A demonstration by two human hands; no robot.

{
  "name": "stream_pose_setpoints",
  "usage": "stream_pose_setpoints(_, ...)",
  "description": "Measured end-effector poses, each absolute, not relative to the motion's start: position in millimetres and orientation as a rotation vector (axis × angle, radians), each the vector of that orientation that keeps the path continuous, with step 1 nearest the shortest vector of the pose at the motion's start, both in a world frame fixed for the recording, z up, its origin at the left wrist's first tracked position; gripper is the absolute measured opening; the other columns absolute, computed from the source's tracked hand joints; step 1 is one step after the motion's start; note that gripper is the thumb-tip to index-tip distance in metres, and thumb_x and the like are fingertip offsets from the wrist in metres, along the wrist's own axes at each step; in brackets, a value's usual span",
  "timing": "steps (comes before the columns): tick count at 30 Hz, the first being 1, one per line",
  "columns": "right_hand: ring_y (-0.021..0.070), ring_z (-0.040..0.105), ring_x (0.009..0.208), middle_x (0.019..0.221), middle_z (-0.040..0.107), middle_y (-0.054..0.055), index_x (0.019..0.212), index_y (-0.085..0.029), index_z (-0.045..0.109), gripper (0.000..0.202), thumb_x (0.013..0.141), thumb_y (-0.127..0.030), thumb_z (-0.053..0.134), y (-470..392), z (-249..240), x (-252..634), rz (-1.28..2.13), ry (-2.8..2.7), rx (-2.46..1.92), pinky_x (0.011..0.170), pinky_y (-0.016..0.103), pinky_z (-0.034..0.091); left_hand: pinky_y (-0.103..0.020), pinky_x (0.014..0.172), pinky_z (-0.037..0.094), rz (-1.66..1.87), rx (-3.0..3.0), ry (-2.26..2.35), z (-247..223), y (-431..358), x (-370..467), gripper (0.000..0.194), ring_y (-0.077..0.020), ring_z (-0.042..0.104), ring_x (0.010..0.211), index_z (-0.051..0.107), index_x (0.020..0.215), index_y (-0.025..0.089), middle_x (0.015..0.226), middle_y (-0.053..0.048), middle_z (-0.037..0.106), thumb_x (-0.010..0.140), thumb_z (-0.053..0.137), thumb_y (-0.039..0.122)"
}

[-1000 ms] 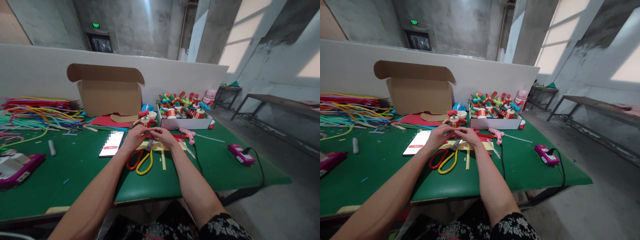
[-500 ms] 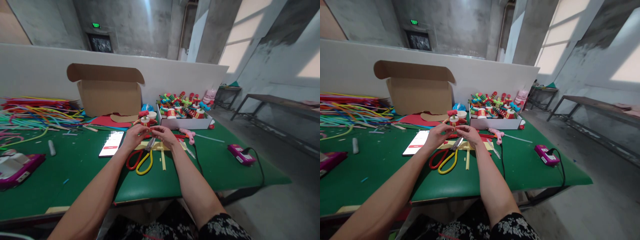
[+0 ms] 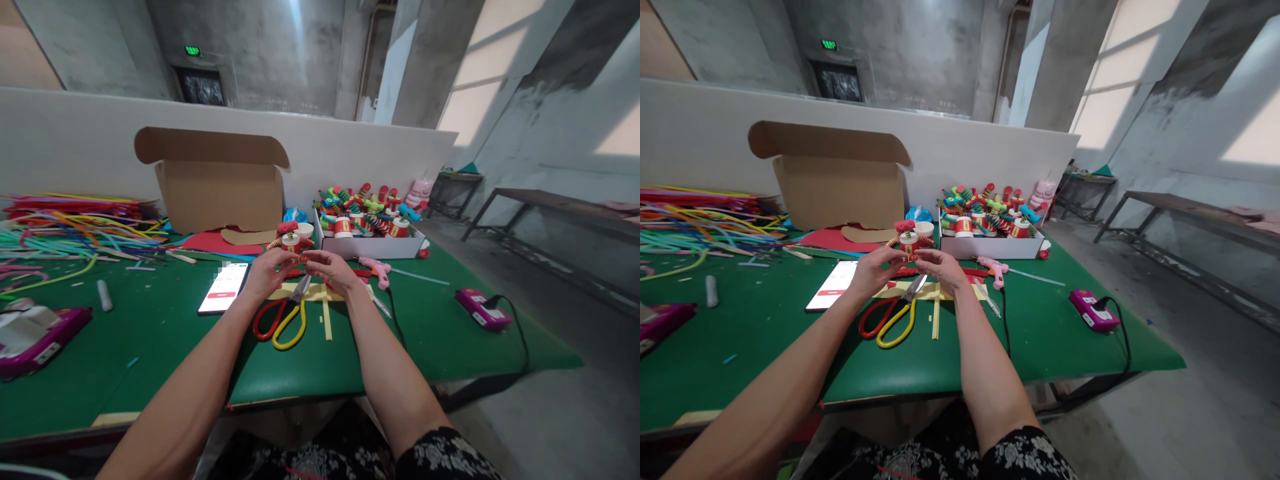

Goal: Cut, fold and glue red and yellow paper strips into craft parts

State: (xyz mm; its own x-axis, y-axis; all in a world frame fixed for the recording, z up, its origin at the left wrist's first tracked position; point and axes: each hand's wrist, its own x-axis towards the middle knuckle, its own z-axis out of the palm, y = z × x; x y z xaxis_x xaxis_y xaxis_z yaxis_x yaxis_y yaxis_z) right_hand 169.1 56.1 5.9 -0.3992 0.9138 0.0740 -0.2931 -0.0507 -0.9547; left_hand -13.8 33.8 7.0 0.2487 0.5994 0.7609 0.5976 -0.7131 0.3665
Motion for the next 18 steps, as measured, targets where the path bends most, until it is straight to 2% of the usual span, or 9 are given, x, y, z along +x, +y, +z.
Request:
stream_pose_setpoints(3, 0.0101, 0.059, 0.066, 0.076, 0.066, 0.003, 0.087, -0.018, 0.068, 0.038, 0.063, -0.046, 0.073, 58, 5, 168, 1.682, -1.214, -0.756, 0.071, 0.026, 0.048, -0.024, 0.067, 0.046, 1.508, 2.487, 1.194, 6, 34, -13, 0.016, -0.0138, 0.06, 0.073, 0.065, 0.09, 0.018, 0.082, -0.005, 0.068, 0.085, 0.051, 0.024)
stream_pose_setpoints(5, 0.0108, 0.059, 0.066, 0.073, 0.065, 0.003, 0.085, -0.017, 0.068, 0.038, 0.066, -0.05, 0.069, 58, 3, 165, 1.713, -1.232, -0.774, 0.07, 0.026, 0.048, -0.024, 0.066, 0.046, 1.504, 2.484, 1.178, 6, 34, -12, 0.016, -0.0137, 0.059, 0.072, 0.065, 0.09, 0.018, 0.082, -0.005, 0.067, 0.085, 0.052, 0.024)
stream_pose_setpoints(12, 0.0103, 0.059, 0.068, 0.074, 0.066, 0.001, 0.08, -0.017, 0.068, 0.034, 0.056, -0.039, 0.078, 54, -1, 158, 1.695, -1.292, -0.767, 0.074, 0.027, 0.047, -0.024, 0.066, 0.046, 1.438, 2.528, 1.178, 2, 35, -10, 0.016, -0.0142, 0.059, 0.073, 0.065, 0.088, 0.018, 0.079, -0.005, 0.065, 0.084, 0.053, 0.026)
stream_pose_setpoints(18, 0.0104, 0.059, 0.065, 0.071, 0.065, 0.0, 0.077, -0.017, 0.068, 0.034, 0.053, -0.037, 0.08, 57, -1, 163, 1.677, -1.247, -0.77, 0.072, 0.028, 0.048, -0.023, 0.065, 0.046, 1.454, 2.54, 1.153, 3, 35, -13, 0.016, -0.0135, 0.059, 0.072, 0.065, 0.091, 0.018, 0.08, -0.004, 0.065, 0.084, 0.053, 0.025)
